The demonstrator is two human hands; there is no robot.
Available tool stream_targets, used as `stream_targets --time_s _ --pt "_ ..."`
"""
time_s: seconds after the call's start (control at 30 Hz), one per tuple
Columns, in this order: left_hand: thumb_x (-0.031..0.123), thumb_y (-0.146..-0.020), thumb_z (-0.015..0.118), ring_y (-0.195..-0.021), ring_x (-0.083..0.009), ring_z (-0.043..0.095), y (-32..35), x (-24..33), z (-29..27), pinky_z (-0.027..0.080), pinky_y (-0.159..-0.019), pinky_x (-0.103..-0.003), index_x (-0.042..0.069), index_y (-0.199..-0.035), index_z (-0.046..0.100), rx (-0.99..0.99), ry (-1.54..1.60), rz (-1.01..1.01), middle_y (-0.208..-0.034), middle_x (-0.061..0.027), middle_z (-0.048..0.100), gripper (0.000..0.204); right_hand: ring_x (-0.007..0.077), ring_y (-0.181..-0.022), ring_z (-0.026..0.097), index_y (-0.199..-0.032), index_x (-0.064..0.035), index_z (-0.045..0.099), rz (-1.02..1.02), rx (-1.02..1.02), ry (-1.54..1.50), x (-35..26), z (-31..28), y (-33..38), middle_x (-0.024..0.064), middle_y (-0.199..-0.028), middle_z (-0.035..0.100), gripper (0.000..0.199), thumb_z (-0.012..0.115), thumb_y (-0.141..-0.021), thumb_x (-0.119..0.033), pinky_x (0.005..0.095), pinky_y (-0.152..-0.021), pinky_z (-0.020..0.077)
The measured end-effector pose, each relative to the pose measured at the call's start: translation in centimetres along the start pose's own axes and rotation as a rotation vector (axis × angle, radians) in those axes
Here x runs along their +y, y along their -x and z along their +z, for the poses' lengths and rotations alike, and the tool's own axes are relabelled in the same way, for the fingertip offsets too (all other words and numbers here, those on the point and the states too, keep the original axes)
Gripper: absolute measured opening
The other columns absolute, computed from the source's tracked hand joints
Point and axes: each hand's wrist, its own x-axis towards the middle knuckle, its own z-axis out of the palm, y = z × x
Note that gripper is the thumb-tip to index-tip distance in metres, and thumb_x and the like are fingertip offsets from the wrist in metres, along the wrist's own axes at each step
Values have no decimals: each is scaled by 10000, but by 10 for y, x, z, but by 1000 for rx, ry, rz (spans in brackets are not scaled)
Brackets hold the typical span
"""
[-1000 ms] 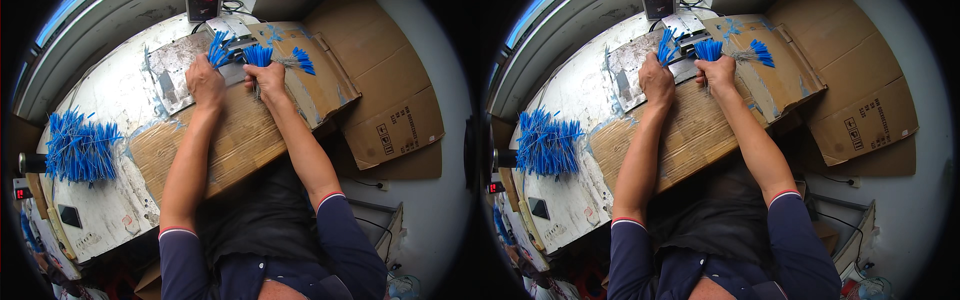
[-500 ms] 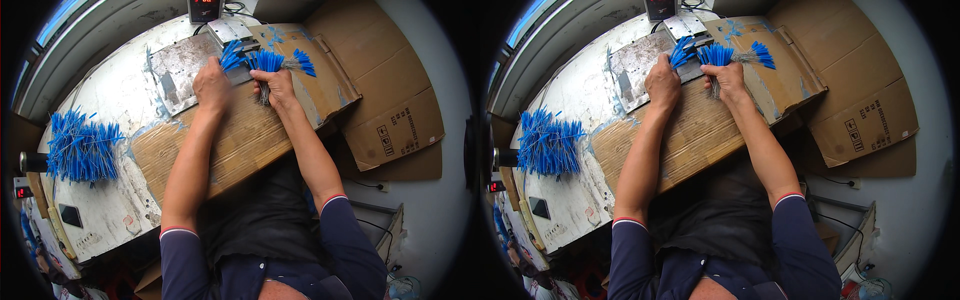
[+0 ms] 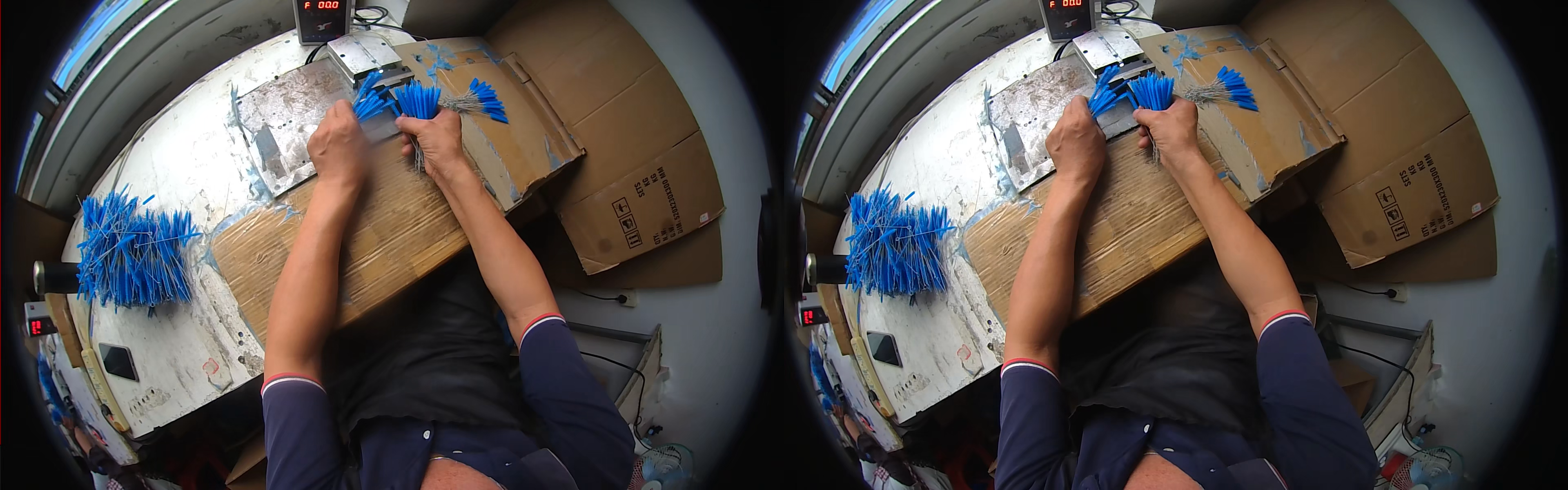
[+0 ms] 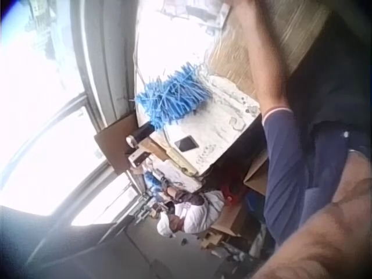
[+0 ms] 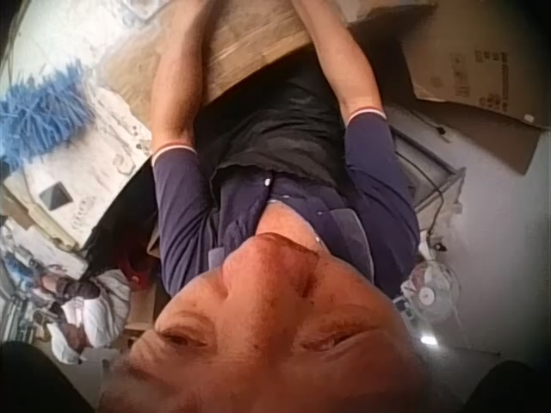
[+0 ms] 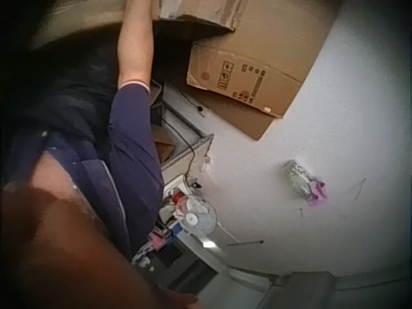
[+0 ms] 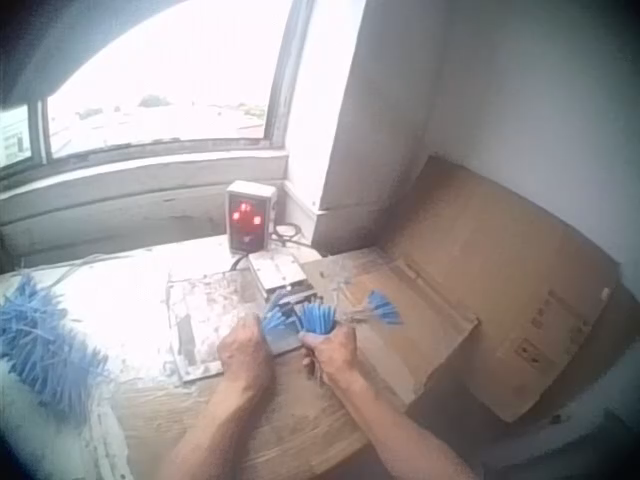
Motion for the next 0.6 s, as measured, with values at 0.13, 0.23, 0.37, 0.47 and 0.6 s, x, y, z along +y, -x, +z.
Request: stream_targets --time_s 0.13,0.23,0.37,0.47,0.6 --pt "69 -892 553 -744 -394 681 -4 2 -5 523 -665 -491 76 -965 584 127 64 -99 -863 -166 678 80 123 -501 594 -790 2 653 -30 26 43 5 4 -6 55 -682 643 88 735 -763 21 260 -385 485" --pt "72 -900 558 -758 -390 680 -4 0 -5 520 -674 -488 74 -999 598 164 110 -104 -870 -161 682 107 119 -509 598 -799 -9 666 -33 45 88 7 7 -10 47 -679 645 92 750 -767 10 255 -394 475" --pt "66 -889 574 -830 -373 675 -5 0 -6 522 -721 -467 67 -1022 610 144 131 -108 -887 -155 680 139 122 -512 606 -779 -6 666 -6 105 191 6 11 -15 50 -672 650 86 748 -766 13 256 -398 477" --pt "56 -869 590 -882 -356 654 -6 -3 -3 505 -777 -454 57 -1020 615 209 101 -71 -911 -151 678 153 124 -513 613 -765 -6 664 3 119 188 5 12 -17 55 -677 655 91 754 -763 14 256 -403 486" --pt "43 -852 592 -872 -347 638 -7 -2 -2 476 -805 -456 52 -1004 619 238 94 -21 -915 -149 674 155 130 -518 622 -764 -3 666 2 133 166 5 12 -17 59 -676 657 97 762 -758 12 264 -414 507"
